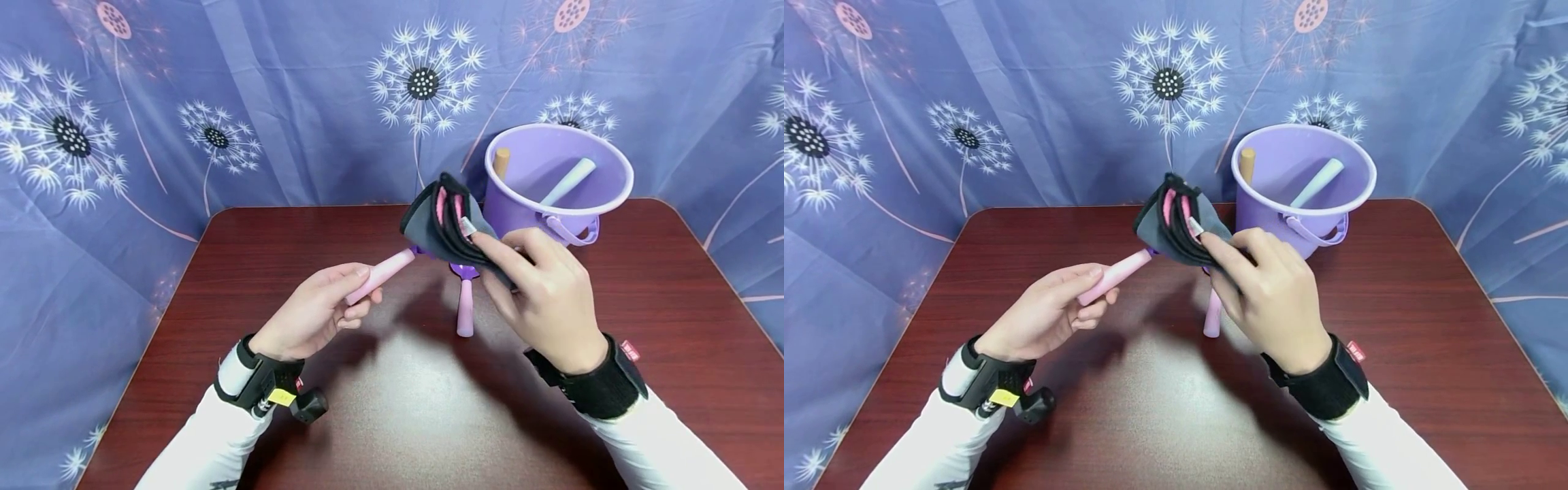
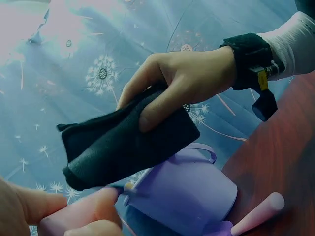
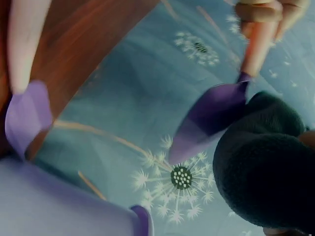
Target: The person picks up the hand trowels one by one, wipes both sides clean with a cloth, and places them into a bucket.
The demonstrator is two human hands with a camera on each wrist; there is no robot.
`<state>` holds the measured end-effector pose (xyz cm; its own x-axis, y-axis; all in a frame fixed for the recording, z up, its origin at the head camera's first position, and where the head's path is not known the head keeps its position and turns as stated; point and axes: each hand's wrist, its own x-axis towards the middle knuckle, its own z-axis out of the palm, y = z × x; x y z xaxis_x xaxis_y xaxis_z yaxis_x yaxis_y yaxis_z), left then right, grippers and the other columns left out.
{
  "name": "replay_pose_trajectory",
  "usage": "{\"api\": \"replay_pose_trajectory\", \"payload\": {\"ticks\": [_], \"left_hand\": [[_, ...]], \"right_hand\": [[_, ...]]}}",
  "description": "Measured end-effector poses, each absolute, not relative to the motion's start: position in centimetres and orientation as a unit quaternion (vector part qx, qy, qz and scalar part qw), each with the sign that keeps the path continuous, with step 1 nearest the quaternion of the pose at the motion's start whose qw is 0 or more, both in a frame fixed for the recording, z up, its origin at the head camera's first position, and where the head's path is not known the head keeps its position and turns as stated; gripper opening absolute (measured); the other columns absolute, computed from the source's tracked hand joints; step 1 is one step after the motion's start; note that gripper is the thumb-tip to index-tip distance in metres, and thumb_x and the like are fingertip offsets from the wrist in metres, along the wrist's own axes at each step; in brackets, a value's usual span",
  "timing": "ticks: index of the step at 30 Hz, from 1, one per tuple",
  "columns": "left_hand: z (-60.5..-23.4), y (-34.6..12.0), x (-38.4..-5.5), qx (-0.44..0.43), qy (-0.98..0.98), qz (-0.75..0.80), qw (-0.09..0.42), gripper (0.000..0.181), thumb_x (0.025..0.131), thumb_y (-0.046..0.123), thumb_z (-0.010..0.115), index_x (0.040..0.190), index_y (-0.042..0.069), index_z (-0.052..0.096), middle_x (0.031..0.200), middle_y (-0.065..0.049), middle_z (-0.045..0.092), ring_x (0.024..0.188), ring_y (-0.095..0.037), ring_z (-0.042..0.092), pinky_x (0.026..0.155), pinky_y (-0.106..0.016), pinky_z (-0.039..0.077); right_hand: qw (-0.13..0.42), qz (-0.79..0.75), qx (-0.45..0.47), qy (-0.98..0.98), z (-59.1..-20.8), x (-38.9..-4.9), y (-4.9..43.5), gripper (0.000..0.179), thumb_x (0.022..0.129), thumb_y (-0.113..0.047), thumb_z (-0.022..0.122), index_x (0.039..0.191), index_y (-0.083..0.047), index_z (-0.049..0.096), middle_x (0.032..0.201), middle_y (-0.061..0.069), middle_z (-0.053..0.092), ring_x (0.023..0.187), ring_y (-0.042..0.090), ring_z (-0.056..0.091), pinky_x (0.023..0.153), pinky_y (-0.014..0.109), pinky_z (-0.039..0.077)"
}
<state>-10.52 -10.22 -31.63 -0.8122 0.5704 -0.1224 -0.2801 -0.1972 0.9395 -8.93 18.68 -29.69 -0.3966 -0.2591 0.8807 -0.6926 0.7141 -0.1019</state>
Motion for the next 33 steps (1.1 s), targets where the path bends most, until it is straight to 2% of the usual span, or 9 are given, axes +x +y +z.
{"api": "replay_pose_trajectory", "payload": {"ticks": [5,9,14,18,29,33], "left_hand": [[-31.5,-10.1,-10.3,0.156,0.6,0.729,0.29,0.027,0.106,0.018,0.048,0.117,-0.006,0.054,0.091,-0.008,0.058,0.061,-0.014,0.039,0.058,-0.025,0.031],[-31.6,-10.0,-10.3,0.177,0.635,0.698,0.279,0.025,0.104,0.015,0.052,0.118,-0.005,0.057,0.085,-0.012,0.054,0.063,-0.015,0.043,0.057,-0.026,0.031],[-31.8,-10.1,-10.2,0.198,0.683,0.656,0.253,0.024,0.103,0.019,0.056,0.116,0.001,0.063,0.076,-0.014,0.05,0.065,-0.017,0.047,0.056,-0.025,0.036],[-31.8,-10.1,-10.2,0.207,0.701,0.637,0.245,0.022,0.102,0.02,0.057,0.117,0.005,0.065,0.074,-0.011,0.05,0.067,-0.018,0.047,0.057,-0.025,0.037],[-32.0,-10.4,-10.4,0.214,0.726,0.613,0.224,0.023,0.1,0.023,0.061,0.119,0.011,0.068,0.075,-0.011,0.05,0.069,-0.023,0.045,0.061,-0.026,0.037],[-32.0,-10.5,-10.5,0.214,0.742,0.598,0.213,0.025,0.099,0.025,0.063,0.119,0.012,0.068,0.077,-0.01,0.052,0.073,-0.021,0.047,0.064,-0.028,0.036]], "right_hand": [[0.462,0.191,0.328,-0.801,-30.0,-9.2,18.7,0.03,0.09,-0.01,0.058,0.116,-0.006,0.073,0.089,0.014,0.061,0.068,0.032,0.052,0.054,0.044,0.037],[0.457,0.18,0.332,-0.805,-30.0,-9.2,18.8,0.029,0.09,-0.008,0.058,0.115,-0.006,0.073,0.089,0.013,0.061,0.068,0.032,0.053,0.053,0.044,0.037],[0.457,0.172,0.325,-0.81,-30.0,-9.5,19.0,0.029,0.091,-0.008,0.058,0.115,-0.006,0.073,0.089,0.013,0.061,0.067,0.032,0.053,0.052,0.043,0.036],[0.456,0.166,0.313,-0.817,-30.2,-9.7,19.3,0.029,0.092,-0.008,0.057,0.116,-0.006,0.073,0.089,0.013,0.06,0.067,0.032,0.053,0.053,0.044,0.038],[0.452,0.168,0.268,-0.834,-30.6,-10.4,20.2,0.029,0.09,-0.008,0.059,0.115,-0.007,0.073,0.086,0.013,0.058,0.065,0.032,0.05,0.058,0.044,0.039],[0.447,0.17,0.257,-0.84,-30.7,-10.5,20.5,0.029,0.09,-0.009,0.06,0.116,-0.008,0.073,0.086,0.012,0.058,0.066,0.032,0.051,0.058,0.044,0.04]]}}
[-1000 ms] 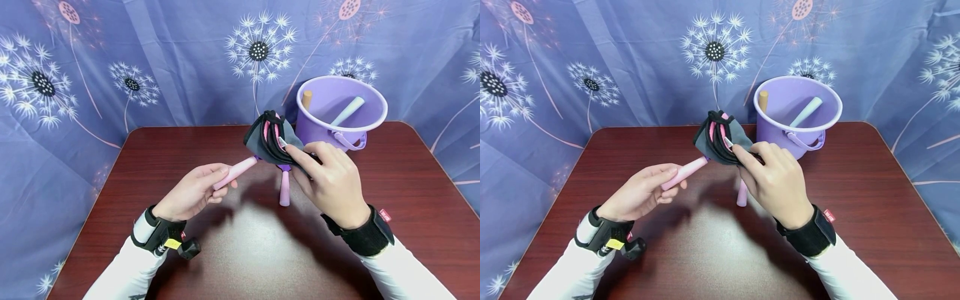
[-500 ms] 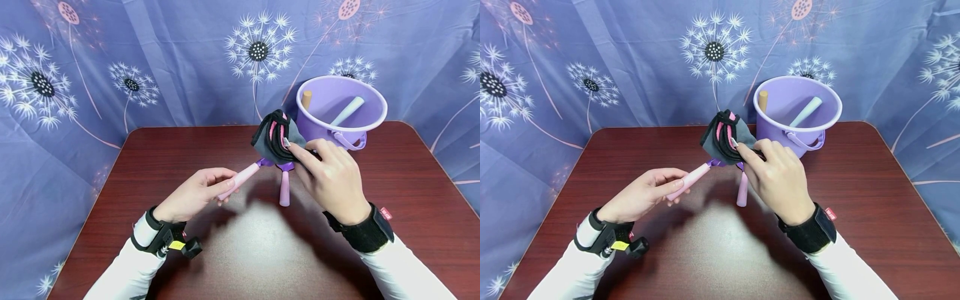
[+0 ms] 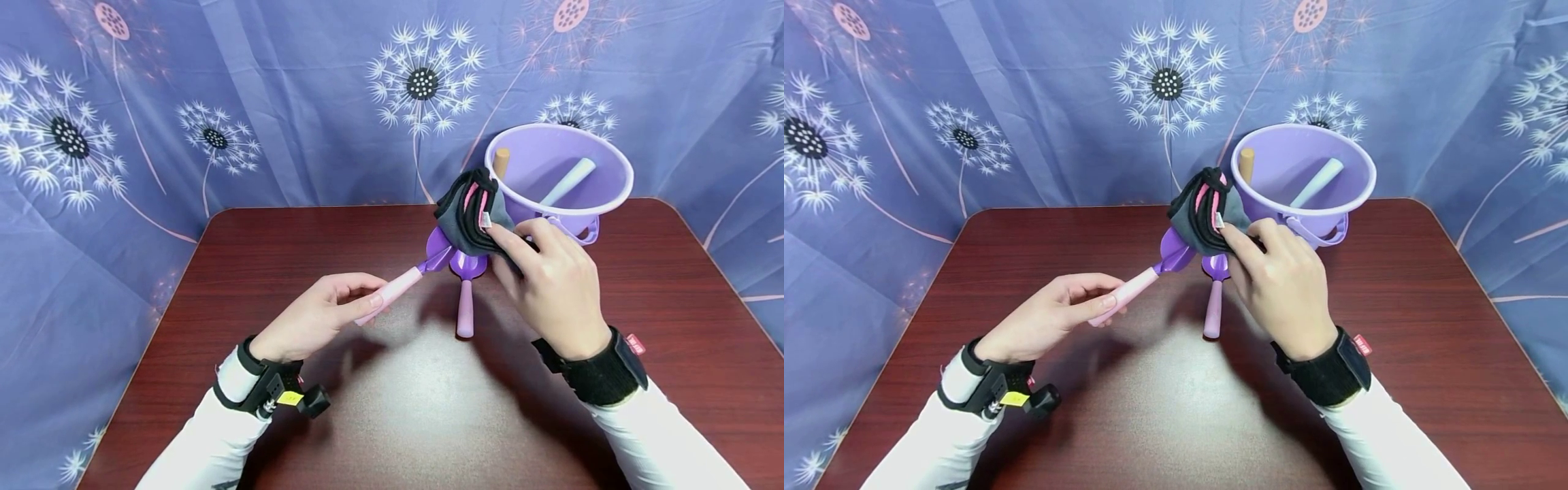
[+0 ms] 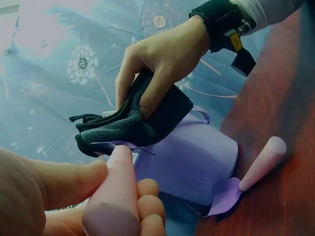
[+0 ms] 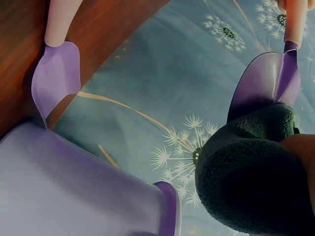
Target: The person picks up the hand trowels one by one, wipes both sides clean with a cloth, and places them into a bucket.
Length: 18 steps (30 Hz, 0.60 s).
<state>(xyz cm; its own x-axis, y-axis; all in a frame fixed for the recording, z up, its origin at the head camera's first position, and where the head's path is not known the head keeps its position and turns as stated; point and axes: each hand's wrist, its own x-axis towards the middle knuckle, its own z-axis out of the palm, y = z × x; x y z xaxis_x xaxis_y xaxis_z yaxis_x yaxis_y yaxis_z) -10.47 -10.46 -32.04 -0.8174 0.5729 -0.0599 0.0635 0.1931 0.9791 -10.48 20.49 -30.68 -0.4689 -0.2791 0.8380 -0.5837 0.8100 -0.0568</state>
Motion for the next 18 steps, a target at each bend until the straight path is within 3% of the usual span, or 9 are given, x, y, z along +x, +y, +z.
{"api": "replay_pose_trajectory", "payload": {"ticks": [10,18], "left_hand": [[-32.7,-12.1,-9.8,0.189,0.775,0.572,0.19,0.021,0.097,0.027,0.066,0.115,0.017,0.07,0.079,-0.012,0.056,0.074,-0.024,0.049,0.065,-0.027,0.036],[-32.8,-11.2,-11.5,0.226,0.777,0.552,0.201,0.023,0.095,0.021,0.068,0.117,0.017,0.071,0.093,-0.006,0.067,0.08,-0.019,0.059,0.073,-0.039,0.048]], "right_hand": [[0.422,0.181,0.252,-0.852,-31.6,-10.9,19.3,0.028,0.09,-0.009,0.062,0.117,-0.01,0.073,0.087,0.012,0.058,0.068,0.03,0.052,0.058,0.044,0.041],[0.446,0.188,0.227,-0.845,-30.8,-10.4,19.5,0.03,0.088,-0.007,0.064,0.116,-0.009,0.073,0.088,0.018,0.058,0.07,0.036,0.052,0.058,0.048,0.04]]}}
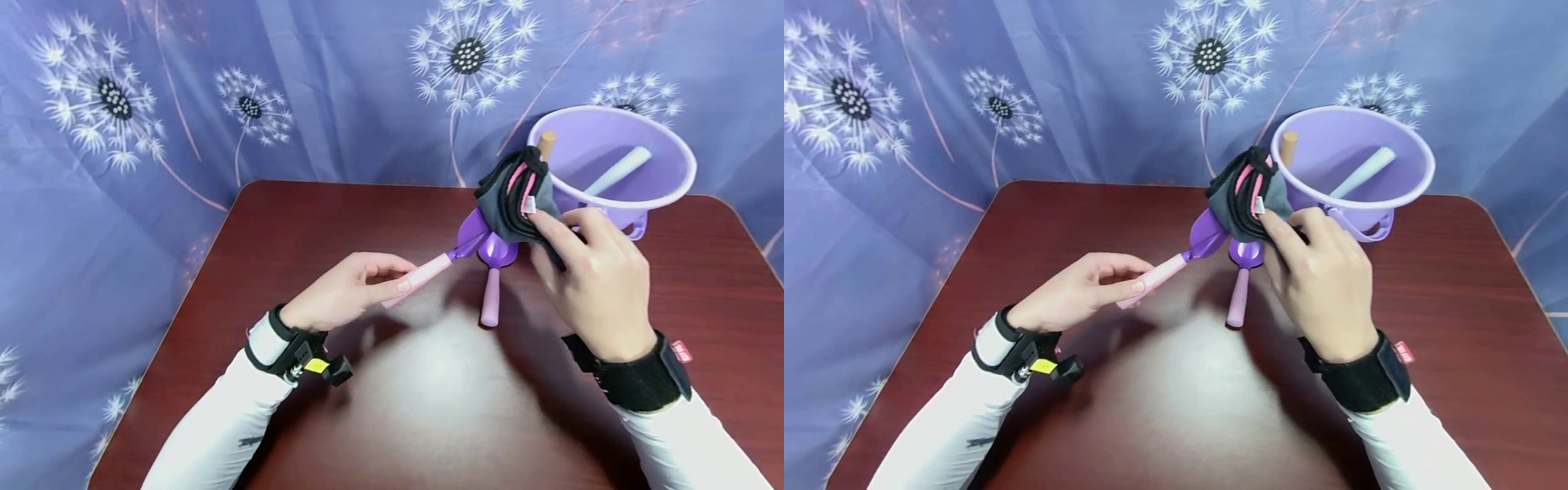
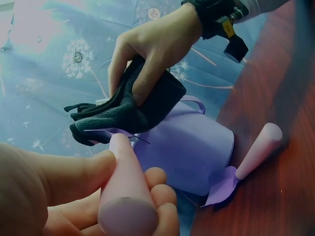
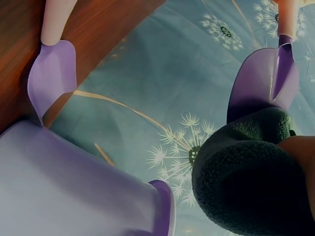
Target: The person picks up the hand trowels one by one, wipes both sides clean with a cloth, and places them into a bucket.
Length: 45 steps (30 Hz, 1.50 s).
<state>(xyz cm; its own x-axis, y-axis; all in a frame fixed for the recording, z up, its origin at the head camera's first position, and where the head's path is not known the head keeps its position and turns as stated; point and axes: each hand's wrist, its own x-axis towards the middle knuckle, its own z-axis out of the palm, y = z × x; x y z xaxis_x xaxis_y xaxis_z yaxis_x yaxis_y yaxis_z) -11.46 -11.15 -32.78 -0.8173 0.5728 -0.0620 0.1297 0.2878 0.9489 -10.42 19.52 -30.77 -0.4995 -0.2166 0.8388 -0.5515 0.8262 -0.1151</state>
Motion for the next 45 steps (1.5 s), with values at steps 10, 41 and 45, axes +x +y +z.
{"api": "replay_pose_trajectory", "payload": {"ticks": [10,41,45], "left_hand": [[-32.7,-10.7,-12.6,0.266,0.765,0.547,0.209,0.025,0.096,0.012,0.064,0.12,0.014,0.068,0.091,-0.011,0.066,0.075,-0.019,0.059,0.068,-0.036,0.046],[-33.4,-10.2,-11.3,0.212,0.728,0.629,0.172,0.026,0.094,0.009,0.067,0.12,0.006,0.068,0.094,-0.018,0.068,0.081,-0.024,0.065,0.075,-0.031,0.052],[-33.3,-10.2,-11.2,0.21,0.73,0.628,0.17,0.027,0.094,0.009,0.067,0.121,0.004,0.067,0.094,-0.018,0.068,0.081,-0.023,0.065,0.076,-0.031,0.052]], "right_hand": [[0.455,0.188,0.186,-0.85,-30.9,-10.3,19.9,0.027,0.088,-0.012,0.064,0.113,-0.011,0.075,0.091,0.018,0.06,0.072,0.037,0.055,0.058,0.053,0.04],[0.288,0.379,0.229,-0.849,-32.4,-9.5,17.4,0.034,0.081,-0.004,0.076,0.115,-0.009,0.075,0.093,-0.001,0.065,0.081,0.007,0.055,0.071,0.016,0.04],[0.292,0.359,0.248,-0.851,-32.5,-9.2,17.4,0.034,0.081,-0.004,0.075,0.115,-0.008,0.075,0.094,0.0,0.063,0.077,0.006,0.053,0.066,0.016,0.039]]}}
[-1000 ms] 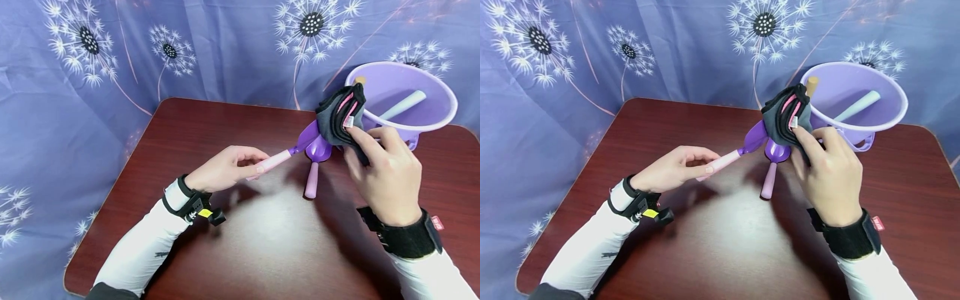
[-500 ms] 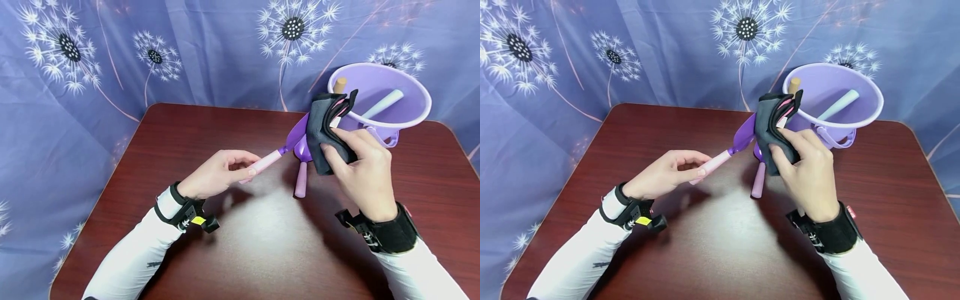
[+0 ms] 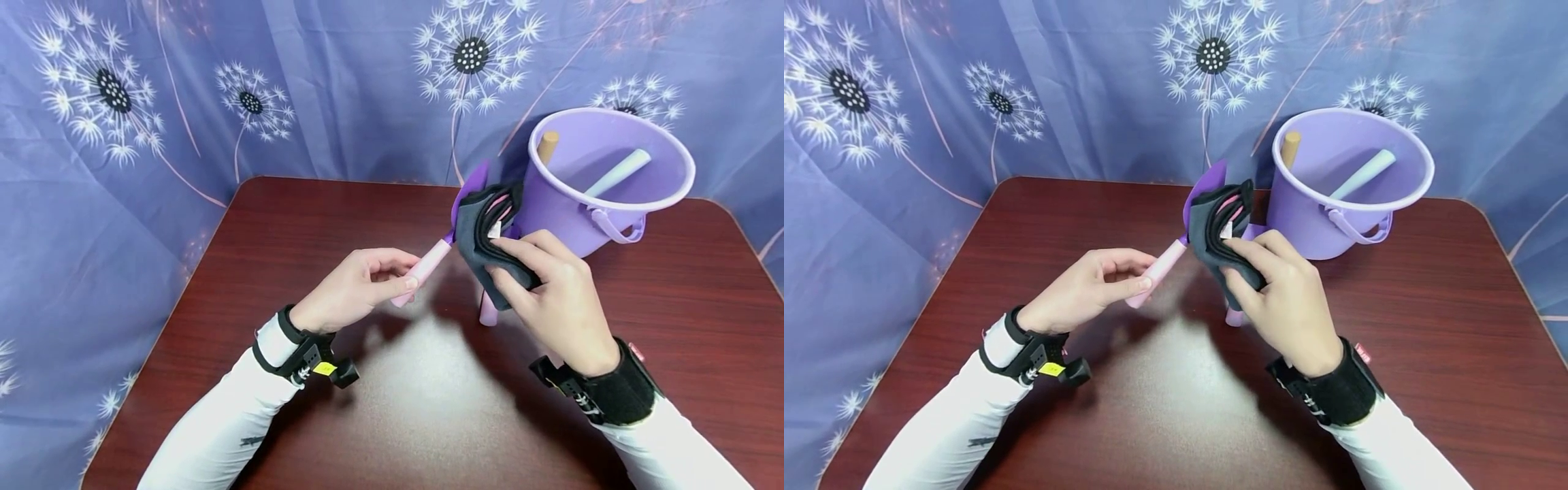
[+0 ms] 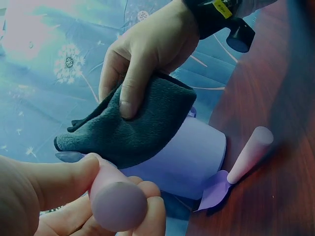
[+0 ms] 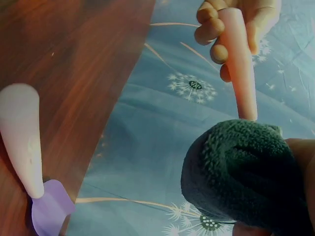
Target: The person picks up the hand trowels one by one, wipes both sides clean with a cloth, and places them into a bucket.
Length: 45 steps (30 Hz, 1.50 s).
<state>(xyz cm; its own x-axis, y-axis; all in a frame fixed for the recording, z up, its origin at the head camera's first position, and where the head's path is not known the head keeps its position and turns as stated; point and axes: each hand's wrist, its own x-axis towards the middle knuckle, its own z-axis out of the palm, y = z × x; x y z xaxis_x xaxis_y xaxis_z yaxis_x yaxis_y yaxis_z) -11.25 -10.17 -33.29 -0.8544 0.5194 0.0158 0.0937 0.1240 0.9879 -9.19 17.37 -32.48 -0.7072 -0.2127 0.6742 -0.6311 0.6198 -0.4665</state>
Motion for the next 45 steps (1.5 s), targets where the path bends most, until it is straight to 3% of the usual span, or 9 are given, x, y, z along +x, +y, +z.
{"api": "replay_pose_trajectory", "payload": {"ticks": [8,18,29,34,45], "left_hand": [[-32.9,-10.5,-11.2,0.209,0.731,0.629,0.164,0.029,0.095,0.013,0.068,0.123,0.006,0.068,0.097,-0.012,0.07,0.087,-0.022,0.064,0.077,-0.031,0.051],[-32.6,-10.8,-11.3,0.225,0.699,0.652,0.189,0.027,0.097,0.011,0.064,0.123,0.004,0.066,0.093,-0.016,0.067,0.084,-0.028,0.063,0.078,-0.032,0.05],[-32.3,-10.7,-11.0,0.236,0.695,0.648,0.201,0.027,0.097,0.012,0.064,0.123,0.005,0.066,0.088,-0.018,0.065,0.081,-0.033,0.063,0.078,-0.034,0.049],[-32.3,-10.7,-10.9,0.234,0.692,0.649,0.214,0.029,0.097,0.011,0.063,0.125,0.003,0.065,0.094,-0.021,0.066,0.083,-0.031,0.066,0.08,-0.035,0.051],[-32.1,-10.7,-10.8,0.252,0.713,0.616,0.222,0.028,0.097,0.015,0.064,0.124,0.01,0.067,0.097,-0.011,0.07,0.088,-0.029,0.066,0.083,-0.037,0.051]], "right_hand": [[0.297,0.302,0.269,-0.865,-32.7,-9.3,17.6,0.032,0.084,-0.01,0.069,0.116,-0.012,0.075,0.094,-0.003,0.06,0.076,0.005,0.052,0.067,0.022,0.04],[0.311,0.265,0.27,-0.872,-33.0,-9.7,18.4,0.034,0.084,-0.013,0.071,0.117,-0.015,0.075,0.095,-0.001,0.06,0.072,0.007,0.052,0.059,0.034,0.044],[0.311,0.277,0.23,-0.88,-32.9,-10.1,19.1,0.032,0.085,-0.014,0.069,0.116,-0.015,0.075,0.095,-0.002,0.06,0.077,0.006,0.052,0.065,0.025,0.038],[0.312,0.284,0.214,-0.881,-32.7,-10.2,19.4,0.031,0.086,-0.013,0.069,0.116,-0.015,0.075,0.094,-0.001,0.06,0.076,0.005,0.049,0.066,0.024,0.036],[0.342,0.312,0.194,-0.865,-32.0,-10.5,20.0,0.032,0.082,-0.009,0.072,0.114,-0.011,0.076,0.091,0.003,0.061,0.078,0.013,0.05,0.069,0.027,0.036]]}}
